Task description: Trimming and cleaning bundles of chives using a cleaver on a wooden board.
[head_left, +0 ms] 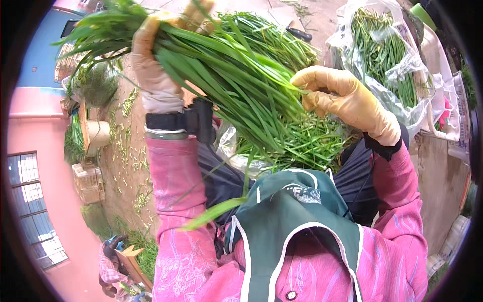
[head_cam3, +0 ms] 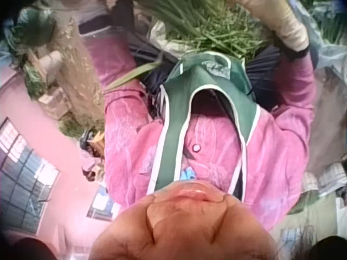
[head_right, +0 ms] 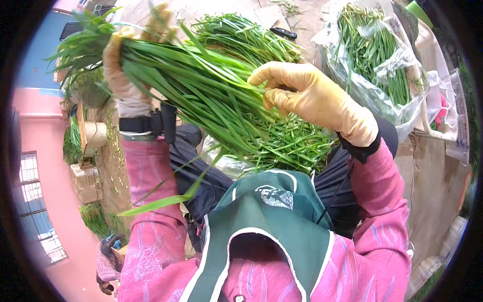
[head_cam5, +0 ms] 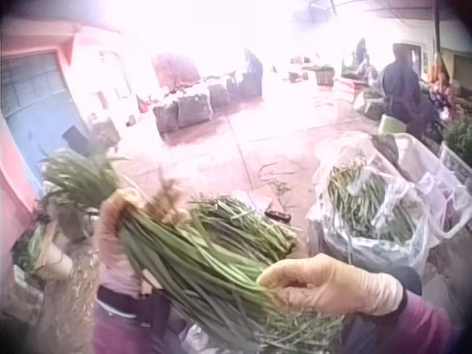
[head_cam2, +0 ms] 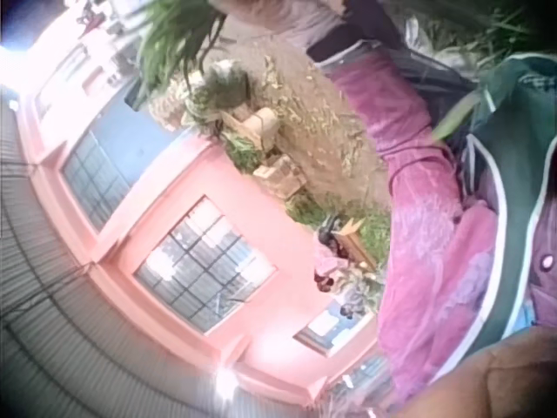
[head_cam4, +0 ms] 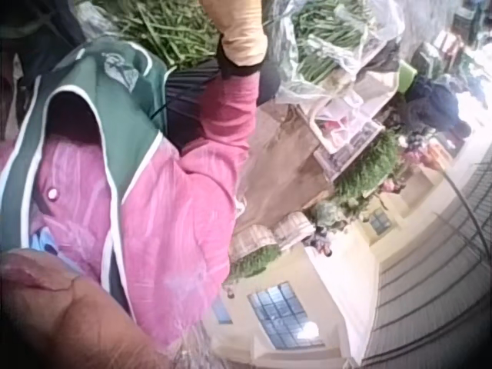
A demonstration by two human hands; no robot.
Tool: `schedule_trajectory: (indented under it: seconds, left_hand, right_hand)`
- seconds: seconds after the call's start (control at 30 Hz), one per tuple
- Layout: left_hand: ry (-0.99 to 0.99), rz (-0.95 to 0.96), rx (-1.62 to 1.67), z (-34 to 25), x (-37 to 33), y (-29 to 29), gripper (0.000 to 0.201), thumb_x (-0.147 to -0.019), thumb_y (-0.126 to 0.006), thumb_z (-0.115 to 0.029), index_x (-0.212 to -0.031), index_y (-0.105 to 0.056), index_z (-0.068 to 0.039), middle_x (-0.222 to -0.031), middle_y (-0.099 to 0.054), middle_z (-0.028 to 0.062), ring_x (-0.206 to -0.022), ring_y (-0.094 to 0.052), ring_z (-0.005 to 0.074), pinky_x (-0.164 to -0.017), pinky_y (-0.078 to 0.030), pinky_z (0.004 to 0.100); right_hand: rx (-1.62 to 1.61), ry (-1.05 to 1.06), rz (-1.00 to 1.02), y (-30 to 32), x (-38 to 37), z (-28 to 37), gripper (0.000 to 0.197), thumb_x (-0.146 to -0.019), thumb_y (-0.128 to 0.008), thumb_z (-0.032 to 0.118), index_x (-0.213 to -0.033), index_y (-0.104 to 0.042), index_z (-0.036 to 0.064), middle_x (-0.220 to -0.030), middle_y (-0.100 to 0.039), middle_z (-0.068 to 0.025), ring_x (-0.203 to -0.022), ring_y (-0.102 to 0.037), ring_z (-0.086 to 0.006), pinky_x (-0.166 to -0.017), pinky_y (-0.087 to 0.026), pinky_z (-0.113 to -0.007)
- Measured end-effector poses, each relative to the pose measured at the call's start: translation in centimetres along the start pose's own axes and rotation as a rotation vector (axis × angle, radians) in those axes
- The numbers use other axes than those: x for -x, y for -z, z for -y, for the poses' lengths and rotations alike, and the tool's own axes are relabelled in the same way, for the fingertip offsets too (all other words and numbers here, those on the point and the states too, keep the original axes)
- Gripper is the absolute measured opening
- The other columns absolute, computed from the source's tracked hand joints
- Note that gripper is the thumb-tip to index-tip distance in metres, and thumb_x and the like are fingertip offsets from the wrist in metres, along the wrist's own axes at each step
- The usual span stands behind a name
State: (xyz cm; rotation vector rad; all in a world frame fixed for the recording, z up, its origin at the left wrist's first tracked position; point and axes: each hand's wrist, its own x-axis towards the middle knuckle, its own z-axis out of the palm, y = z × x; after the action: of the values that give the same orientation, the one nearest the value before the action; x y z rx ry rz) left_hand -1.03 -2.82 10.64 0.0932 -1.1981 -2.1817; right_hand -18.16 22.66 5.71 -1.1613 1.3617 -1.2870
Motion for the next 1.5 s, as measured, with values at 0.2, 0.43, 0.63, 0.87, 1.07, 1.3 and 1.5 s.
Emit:
schedule_trajectory:
  seconds: [0.2,0.43,0.63,0.87,1.07,1.3,1.5]
  left_hand:
    - [-0.129,0.042,0.171,-3.6,0.0,1.5,0.020,-0.086,-0.065,-0.021,-0.082,-0.050,-0.008,-0.081,-0.049,0.0033,-0.078,-0.050,0.0165,-0.090,-0.040,0.0372]
    - [-0.118,-0.001,0.340,-7.3,0.6,3.1,0.020,-0.080,-0.068,-0.020,-0.077,-0.052,-0.009,-0.076,-0.053,0.0000,-0.074,-0.052,0.0149,-0.082,-0.040,0.0346]
    - [-0.150,0.055,0.197,-7.2,0.2,3.0,0.023,-0.082,-0.066,-0.025,-0.077,-0.052,-0.009,-0.077,-0.053,0.0004,-0.075,-0.052,0.0150,-0.088,-0.041,0.0362]
    - [-0.080,-0.005,0.084,-9.0,1.5,4.8,0.022,-0.086,-0.062,-0.030,-0.081,-0.056,-0.009,-0.083,-0.058,0.0055,-0.089,-0.056,0.0264,-0.095,-0.042,0.0456]
    - [-0.142,-0.058,-0.031,-12.4,2.5,7.8,0.021,-0.088,-0.058,-0.030,-0.084,-0.061,-0.010,-0.096,-0.063,0.0096,-0.108,-0.055,0.0308,-0.100,-0.041,0.0529]
    - [-0.050,0.027,0.024,-11.7,2.4,8.0,0.021,-0.090,-0.057,-0.031,-0.087,-0.059,-0.009,-0.099,-0.062,0.0095,-0.113,-0.053,0.0322,-0.104,-0.039,0.0533]
    - [-0.047,0.182,0.113,-13.0,2.5,8.7,0.021,-0.088,-0.059,-0.027,-0.088,-0.057,-0.007,-0.107,-0.060,0.0148,-0.118,-0.050,0.0345,-0.107,-0.035,0.0540]
  right_hand:
    - [0.252,0.001,-0.022,0.6,0.8,-2.4,0.014,-0.096,-0.055,0.009,-0.107,-0.061,0.0021,-0.079,-0.058,0.0028,-0.070,-0.054,-0.0049,-0.061,-0.046,-0.021]
    - [0.158,0.172,-0.244,-0.5,0.4,-4.6,0.027,-0.088,-0.071,0.017,-0.109,-0.063,0.0023,-0.102,-0.063,-0.0048,-0.096,-0.060,-0.0137,-0.087,-0.048,-0.029]
    - [-0.291,0.171,-0.421,-3.0,-1.9,-5.8,0.017,-0.091,-0.067,0.013,-0.104,-0.066,0.0022,-0.094,-0.066,-0.0012,-0.087,-0.060,-0.0083,-0.081,-0.049,-0.024]
    - [-0.129,0.060,-0.473,-2.3,-0.5,-9.2,0.013,-0.097,-0.057,0.012,-0.091,-0.063,0.0020,-0.080,-0.063,-0.0003,-0.079,-0.059,-0.0070,-0.070,-0.050,-0.025]
    - [1.133,-0.628,0.324,1.0,3.0,-13.2,0.030,-0.072,-0.073,0.019,-0.096,-0.064,0.0040,-0.092,-0.064,-0.0190,-0.091,-0.064,-0.0330,-0.078,-0.049,-0.039]
    - [-0.155,0.062,-0.174,-2.9,-2.6,-7.6,0.034,-0.093,-0.065,0.023,-0.117,-0.059,-0.0001,-0.091,-0.065,-0.0055,-0.082,-0.062,-0.0144,-0.076,-0.050,-0.028]
    - [-0.185,-0.130,-0.165,-2.2,-1.1,-9.4,0.016,-0.098,-0.056,0.016,-0.090,-0.063,0.0037,-0.066,-0.055,0.0029,-0.057,-0.047,-0.0055,-0.054,-0.040,-0.021]
